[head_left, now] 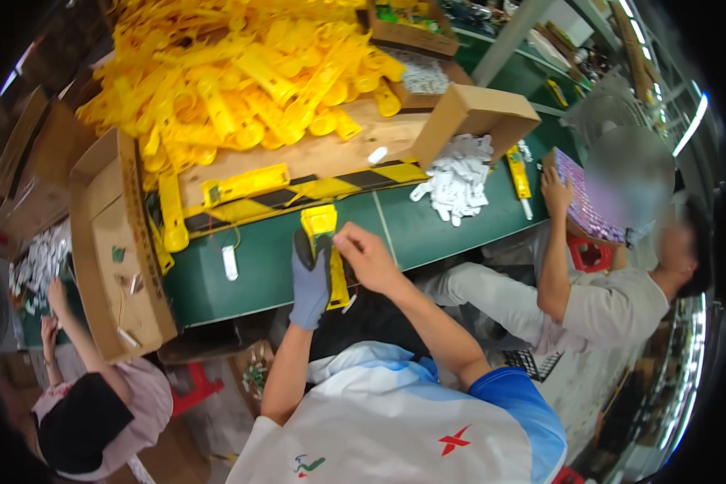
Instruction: Assembling electronic circuit boards into yellow plastic LED lighting fixtures at a factory workbench.
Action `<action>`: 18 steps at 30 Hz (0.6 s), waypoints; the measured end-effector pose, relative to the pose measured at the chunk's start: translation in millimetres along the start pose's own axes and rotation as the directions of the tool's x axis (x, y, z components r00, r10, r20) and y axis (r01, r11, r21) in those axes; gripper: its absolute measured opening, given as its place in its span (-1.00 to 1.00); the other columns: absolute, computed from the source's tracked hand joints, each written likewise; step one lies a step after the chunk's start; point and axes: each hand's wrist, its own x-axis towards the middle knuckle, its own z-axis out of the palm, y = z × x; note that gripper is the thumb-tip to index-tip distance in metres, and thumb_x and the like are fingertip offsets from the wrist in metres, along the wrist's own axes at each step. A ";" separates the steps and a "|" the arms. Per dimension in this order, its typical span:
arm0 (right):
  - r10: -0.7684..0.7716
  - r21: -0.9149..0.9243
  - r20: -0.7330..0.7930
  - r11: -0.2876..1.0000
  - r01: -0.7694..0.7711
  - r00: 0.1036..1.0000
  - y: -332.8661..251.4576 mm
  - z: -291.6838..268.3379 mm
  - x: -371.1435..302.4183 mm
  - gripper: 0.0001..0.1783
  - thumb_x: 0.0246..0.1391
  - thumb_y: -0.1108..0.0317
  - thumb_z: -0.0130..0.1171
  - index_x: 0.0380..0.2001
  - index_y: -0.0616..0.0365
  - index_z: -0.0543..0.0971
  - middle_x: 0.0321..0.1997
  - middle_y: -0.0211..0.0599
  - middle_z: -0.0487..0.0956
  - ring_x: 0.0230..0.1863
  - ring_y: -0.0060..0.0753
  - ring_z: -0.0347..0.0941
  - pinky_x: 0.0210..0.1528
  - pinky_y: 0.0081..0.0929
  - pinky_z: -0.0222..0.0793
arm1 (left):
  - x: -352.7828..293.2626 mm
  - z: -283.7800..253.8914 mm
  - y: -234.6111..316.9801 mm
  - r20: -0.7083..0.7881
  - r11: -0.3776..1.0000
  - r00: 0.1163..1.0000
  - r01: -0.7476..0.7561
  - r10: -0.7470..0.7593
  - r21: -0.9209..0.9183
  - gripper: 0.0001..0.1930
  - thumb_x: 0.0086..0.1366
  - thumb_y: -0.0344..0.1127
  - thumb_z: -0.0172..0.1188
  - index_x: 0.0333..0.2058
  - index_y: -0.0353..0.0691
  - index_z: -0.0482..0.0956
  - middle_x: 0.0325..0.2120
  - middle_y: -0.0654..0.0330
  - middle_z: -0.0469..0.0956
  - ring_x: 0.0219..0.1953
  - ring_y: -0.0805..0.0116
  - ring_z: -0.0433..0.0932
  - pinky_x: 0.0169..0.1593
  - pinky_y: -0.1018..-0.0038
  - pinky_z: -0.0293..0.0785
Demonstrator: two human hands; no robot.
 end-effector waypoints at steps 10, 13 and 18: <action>0.010 -0.056 -0.033 0.998 -0.012 0.999 -4.0 -23.4 5.9 -0.78 0.30 0.33 0.08 -0.34 0.26 0.57 -0.49 -0.42 0.50 -0.44 -0.66 0.32 -0.37 -0.60 0.27 | -7.6 -2.9 18.1 0.085 0.973 0.996 0.050 -0.032 -0.225 -0.76 0.40 -0.36 0.10 -0.01 -0.24 0.35 -0.35 0.17 0.51 -0.40 0.39 0.57 -0.38 0.47 0.53; -0.066 -0.223 -0.365 0.975 -0.018 0.929 -1.5 -73.4 18.0 -0.78 0.26 0.32 0.13 -0.35 0.27 0.62 -0.46 -0.35 0.58 -0.46 -0.61 0.40 -0.39 -0.55 0.32 | -6.8 -3.7 21.2 0.150 0.889 0.986 0.130 -0.070 -0.439 -0.72 0.43 -0.25 0.11 0.01 -0.19 0.33 -0.38 0.15 0.53 -0.46 0.30 0.63 -0.44 0.40 0.58; -0.255 -0.659 -0.275 0.752 0.011 0.927 -8.9 -104.2 53.2 -0.80 0.14 0.29 0.25 -0.27 0.18 0.66 -0.32 -0.19 0.61 -0.42 -0.18 0.55 -0.34 -0.34 0.45 | -11.5 -2.0 22.9 0.168 0.906 0.985 0.096 -0.028 -0.412 -0.67 0.43 -0.13 0.13 0.00 -0.18 0.34 -0.38 0.16 0.53 -0.47 0.31 0.63 -0.43 0.43 0.59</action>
